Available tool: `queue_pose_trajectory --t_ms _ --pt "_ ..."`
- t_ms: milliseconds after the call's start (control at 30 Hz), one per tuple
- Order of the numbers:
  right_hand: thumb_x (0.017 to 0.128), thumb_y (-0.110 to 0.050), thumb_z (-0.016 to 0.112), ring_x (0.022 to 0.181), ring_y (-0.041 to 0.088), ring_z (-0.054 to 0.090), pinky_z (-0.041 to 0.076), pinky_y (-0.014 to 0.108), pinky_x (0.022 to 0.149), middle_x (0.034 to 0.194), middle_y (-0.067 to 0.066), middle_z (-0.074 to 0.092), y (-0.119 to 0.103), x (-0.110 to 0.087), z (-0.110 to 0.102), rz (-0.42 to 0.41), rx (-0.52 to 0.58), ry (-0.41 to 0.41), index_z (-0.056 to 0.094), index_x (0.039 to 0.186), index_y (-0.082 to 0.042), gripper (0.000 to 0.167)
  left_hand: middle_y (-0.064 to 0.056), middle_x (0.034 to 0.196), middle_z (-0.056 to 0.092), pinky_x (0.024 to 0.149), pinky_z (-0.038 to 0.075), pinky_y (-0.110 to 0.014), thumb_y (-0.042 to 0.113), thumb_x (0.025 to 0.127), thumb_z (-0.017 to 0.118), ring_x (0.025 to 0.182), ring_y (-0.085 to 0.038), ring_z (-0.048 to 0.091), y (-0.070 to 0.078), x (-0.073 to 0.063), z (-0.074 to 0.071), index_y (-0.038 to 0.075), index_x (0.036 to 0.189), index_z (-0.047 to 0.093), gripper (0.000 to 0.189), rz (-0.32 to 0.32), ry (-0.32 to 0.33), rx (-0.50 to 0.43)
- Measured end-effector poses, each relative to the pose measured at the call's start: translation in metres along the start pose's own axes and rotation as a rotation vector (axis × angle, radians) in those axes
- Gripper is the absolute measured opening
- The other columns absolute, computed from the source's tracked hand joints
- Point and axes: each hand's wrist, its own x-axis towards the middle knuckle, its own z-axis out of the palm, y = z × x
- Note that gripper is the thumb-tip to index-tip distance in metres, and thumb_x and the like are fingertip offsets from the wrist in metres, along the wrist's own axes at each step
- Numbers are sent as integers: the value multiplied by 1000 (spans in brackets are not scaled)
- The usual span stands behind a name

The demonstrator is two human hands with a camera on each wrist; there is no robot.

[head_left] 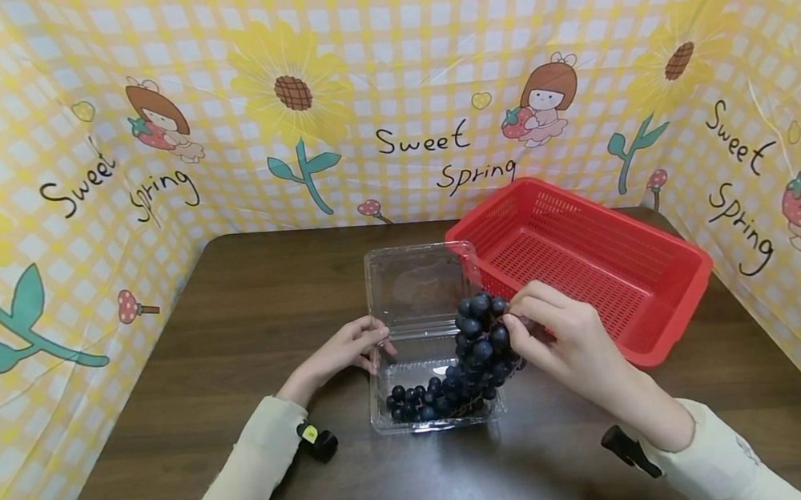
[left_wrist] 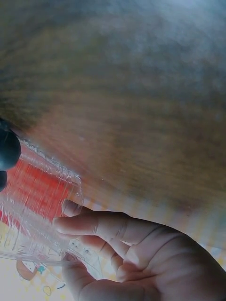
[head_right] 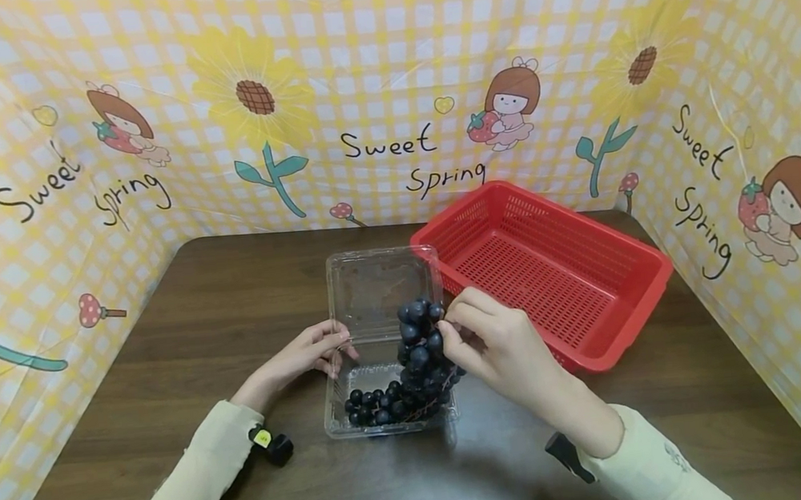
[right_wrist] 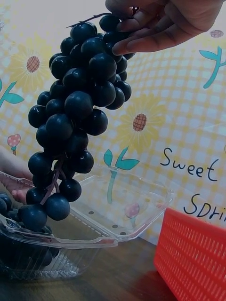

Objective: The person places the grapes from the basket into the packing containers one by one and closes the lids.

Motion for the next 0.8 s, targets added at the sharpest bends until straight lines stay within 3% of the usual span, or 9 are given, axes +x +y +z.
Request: queue_pose_trajectory --t_ms 800 --pt "90 -18 54 66 3 49 42 11 52 81 -4 57 -1 -10 4 2 24 -3 63 79 -12 15 -24 102 64 57 55 -31 29 98 48 58 -13 57 0 0 1 -2 113 44 35 3 -1 -1"
